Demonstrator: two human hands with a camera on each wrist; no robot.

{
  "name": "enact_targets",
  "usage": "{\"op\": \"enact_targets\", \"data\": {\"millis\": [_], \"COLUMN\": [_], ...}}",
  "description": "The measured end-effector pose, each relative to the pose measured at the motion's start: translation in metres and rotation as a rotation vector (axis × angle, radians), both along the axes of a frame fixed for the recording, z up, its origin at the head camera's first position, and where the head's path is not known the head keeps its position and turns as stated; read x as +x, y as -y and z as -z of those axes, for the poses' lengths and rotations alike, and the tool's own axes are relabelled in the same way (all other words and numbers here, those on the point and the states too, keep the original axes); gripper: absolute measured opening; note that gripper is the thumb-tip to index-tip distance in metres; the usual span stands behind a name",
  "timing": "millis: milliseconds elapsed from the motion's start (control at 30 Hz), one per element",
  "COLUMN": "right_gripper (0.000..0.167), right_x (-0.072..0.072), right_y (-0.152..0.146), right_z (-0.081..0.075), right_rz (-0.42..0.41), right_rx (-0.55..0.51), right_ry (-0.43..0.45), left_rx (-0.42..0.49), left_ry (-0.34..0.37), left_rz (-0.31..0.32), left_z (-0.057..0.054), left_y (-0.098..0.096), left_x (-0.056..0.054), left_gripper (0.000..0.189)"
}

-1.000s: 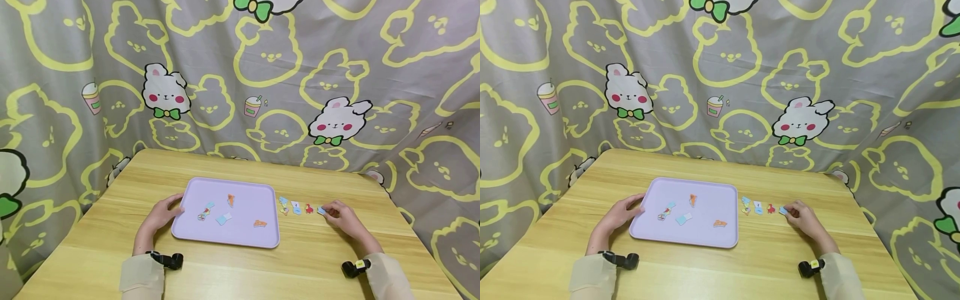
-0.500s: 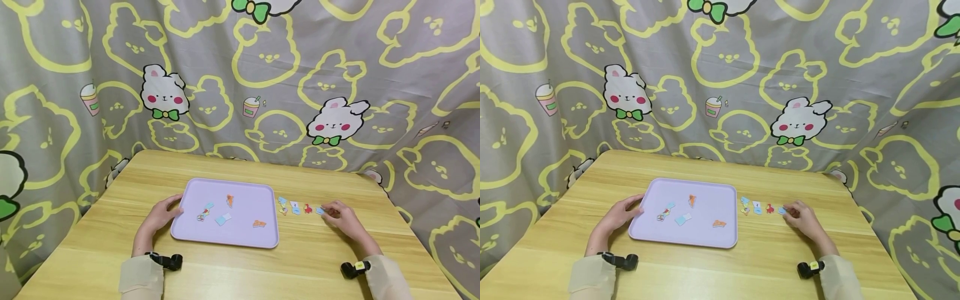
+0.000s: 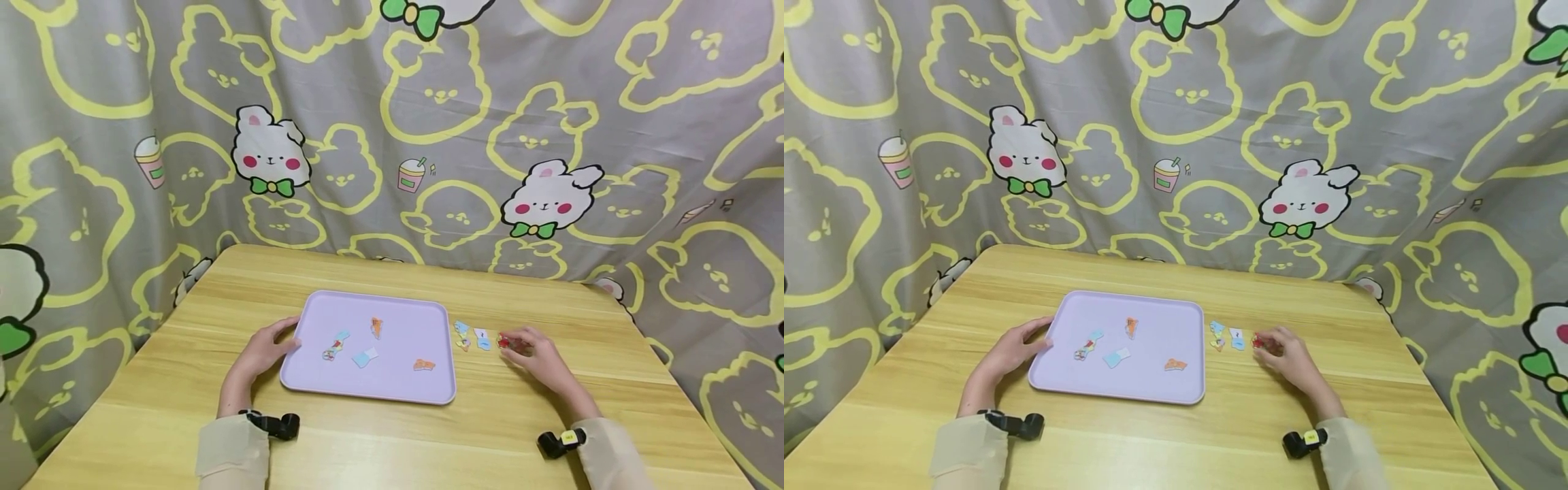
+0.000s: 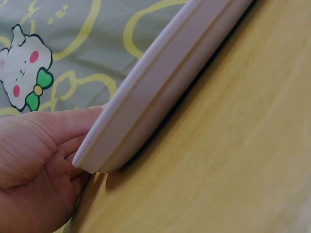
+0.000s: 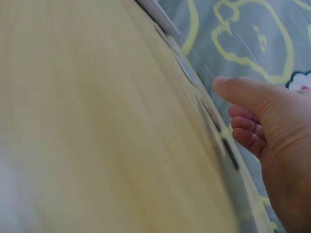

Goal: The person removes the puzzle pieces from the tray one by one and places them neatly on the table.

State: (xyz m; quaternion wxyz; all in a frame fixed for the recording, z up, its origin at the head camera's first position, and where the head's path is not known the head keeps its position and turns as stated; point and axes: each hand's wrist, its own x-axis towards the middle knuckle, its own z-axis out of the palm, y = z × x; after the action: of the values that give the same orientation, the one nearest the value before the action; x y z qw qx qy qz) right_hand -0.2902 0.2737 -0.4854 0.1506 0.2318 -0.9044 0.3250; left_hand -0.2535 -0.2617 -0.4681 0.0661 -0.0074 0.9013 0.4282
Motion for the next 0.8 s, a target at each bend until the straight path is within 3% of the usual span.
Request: {"op": "enact_targets", "data": {"millis": [367, 800], "right_gripper": [0.036, 0.036], "right_x": [0.0, 0.002], "right_y": [0.048, 0.098], "right_z": [0.0, -0.007], "right_rz": [-0.181, -0.434], "right_rx": [-0.07, -0.011], "right_ry": [-0.003, 0.063], "left_rx": [-0.007, 0.002], "left_ry": [0.004, -0.01], "left_rz": [0.002, 0.011], "left_z": [-0.002, -0.002], "left_y": [-0.002, -0.003], "left_x": [-0.001, -0.001], "left_gripper": [0.055, 0.054]}}
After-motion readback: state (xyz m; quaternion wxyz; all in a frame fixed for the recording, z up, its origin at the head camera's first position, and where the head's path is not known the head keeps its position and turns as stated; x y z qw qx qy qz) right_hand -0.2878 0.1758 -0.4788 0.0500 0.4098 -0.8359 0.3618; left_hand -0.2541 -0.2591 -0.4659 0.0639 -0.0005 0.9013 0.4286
